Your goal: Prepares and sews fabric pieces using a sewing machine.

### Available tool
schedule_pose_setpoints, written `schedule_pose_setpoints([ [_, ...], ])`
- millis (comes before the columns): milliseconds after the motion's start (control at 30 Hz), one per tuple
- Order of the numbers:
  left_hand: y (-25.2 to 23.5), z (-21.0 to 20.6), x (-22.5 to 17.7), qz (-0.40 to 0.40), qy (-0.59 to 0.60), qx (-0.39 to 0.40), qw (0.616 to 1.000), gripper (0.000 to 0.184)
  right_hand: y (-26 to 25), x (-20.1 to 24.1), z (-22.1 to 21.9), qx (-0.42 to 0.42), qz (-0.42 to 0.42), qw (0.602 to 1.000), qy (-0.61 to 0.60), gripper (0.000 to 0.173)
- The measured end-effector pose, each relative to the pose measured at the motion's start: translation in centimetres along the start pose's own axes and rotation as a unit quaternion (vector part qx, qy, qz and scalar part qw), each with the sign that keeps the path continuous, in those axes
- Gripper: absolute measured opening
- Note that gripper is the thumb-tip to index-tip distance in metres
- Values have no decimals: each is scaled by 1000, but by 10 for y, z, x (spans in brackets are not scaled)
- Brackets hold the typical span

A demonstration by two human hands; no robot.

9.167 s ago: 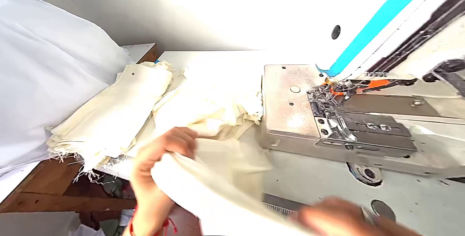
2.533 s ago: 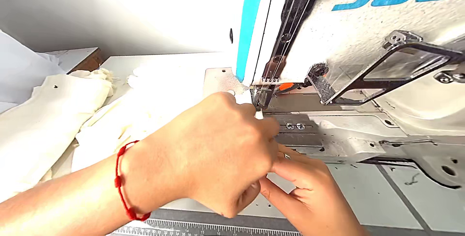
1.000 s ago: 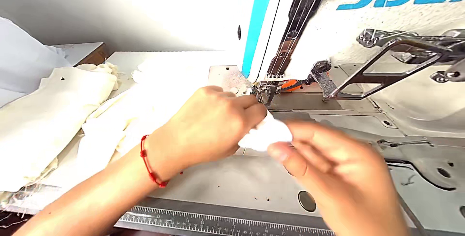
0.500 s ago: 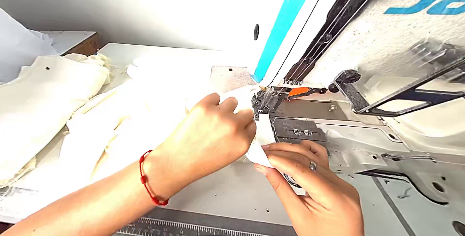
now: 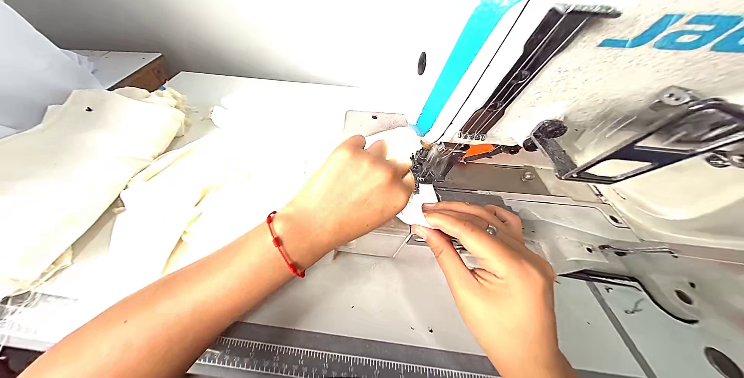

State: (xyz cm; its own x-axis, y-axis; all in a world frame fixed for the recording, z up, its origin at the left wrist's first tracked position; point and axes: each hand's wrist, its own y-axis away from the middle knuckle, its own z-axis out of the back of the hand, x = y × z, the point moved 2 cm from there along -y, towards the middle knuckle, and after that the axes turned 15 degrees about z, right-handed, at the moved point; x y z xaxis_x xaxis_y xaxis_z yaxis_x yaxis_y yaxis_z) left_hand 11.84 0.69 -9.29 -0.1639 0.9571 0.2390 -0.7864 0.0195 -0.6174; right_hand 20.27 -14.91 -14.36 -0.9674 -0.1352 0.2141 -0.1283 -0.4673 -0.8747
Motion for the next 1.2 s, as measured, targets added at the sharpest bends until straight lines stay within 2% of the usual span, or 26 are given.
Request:
schedule_pose_setpoints([
  [133, 1, -4, -2, 7, -1, -15, 1000, 20, -5, -7, 12, 30, 10, 998, 49, 19],
  [267, 0, -7, -1, 39, 20, 0, 999, 13, -33, -53, 43, 120, 6, 982, 148, 28],
  [367, -18, -23, 23, 101, 71, 34, 992, 3, -54, -93, 42, 242, -18, 961, 132, 20],
  [467, -53, -53, 60, 190, 56, 92, 976, 18, -65, -114, 32, 299, -15, 948, 108, 19],
  [600, -84, -70, 68, 274, 46, 194, 941, 23, -80, -103, 16, 323, -34, 939, 114, 21],
  [700, -83, -74, 73, 285, 94, 226, 927, 24, -97, -80, 6, 414, -104, 902, 65, 21],
  [767, -73, -71, 88, 302, 174, 210, 913, 43, -95, -88, 8, 395, -96, 912, 54, 18],
  [833, -43, -47, 106, 334, 255, 167, 892, 72, -84, -94, 19, 348, -72, 933, 52, 15],
  [867, -20, -29, 115, 346, 273, 142, 886, 77, -72, -96, 28, 313, -53, 947, 50, 21],
  [900, 7, -11, 121, 355, 271, 133, 885, 77, -58, -94, 39, 274, -25, 960, 48, 31],
  [967, 61, 13, 124, 358, 241, 173, 885, 73, -32, -73, 54, 186, 9, 982, 39, 48],
  [1033, 102, 12, 124, 347, 202, 217, 890, 62, -16, -25, 51, 141, 18, 988, -57, 33],
  [1067, 115, 7, 123, 332, 201, 198, 900, 47, -12, 4, 39, 147, 19, 981, -125, 26],
  [1100, 121, 3, 120, 319, 217, 147, 911, 30, -10, 29, 21, 154, 23, 973, -172, 26],
  [1133, 119, 6, 113, 320, 241, 88, 912, 22, -9, 48, -1, 150, 34, 971, -182, 34],
  [1200, 101, 25, 81, 314, 300, 16, 900, 23, -11, 68, -45, 111, 45, 985, -122, 54],
])
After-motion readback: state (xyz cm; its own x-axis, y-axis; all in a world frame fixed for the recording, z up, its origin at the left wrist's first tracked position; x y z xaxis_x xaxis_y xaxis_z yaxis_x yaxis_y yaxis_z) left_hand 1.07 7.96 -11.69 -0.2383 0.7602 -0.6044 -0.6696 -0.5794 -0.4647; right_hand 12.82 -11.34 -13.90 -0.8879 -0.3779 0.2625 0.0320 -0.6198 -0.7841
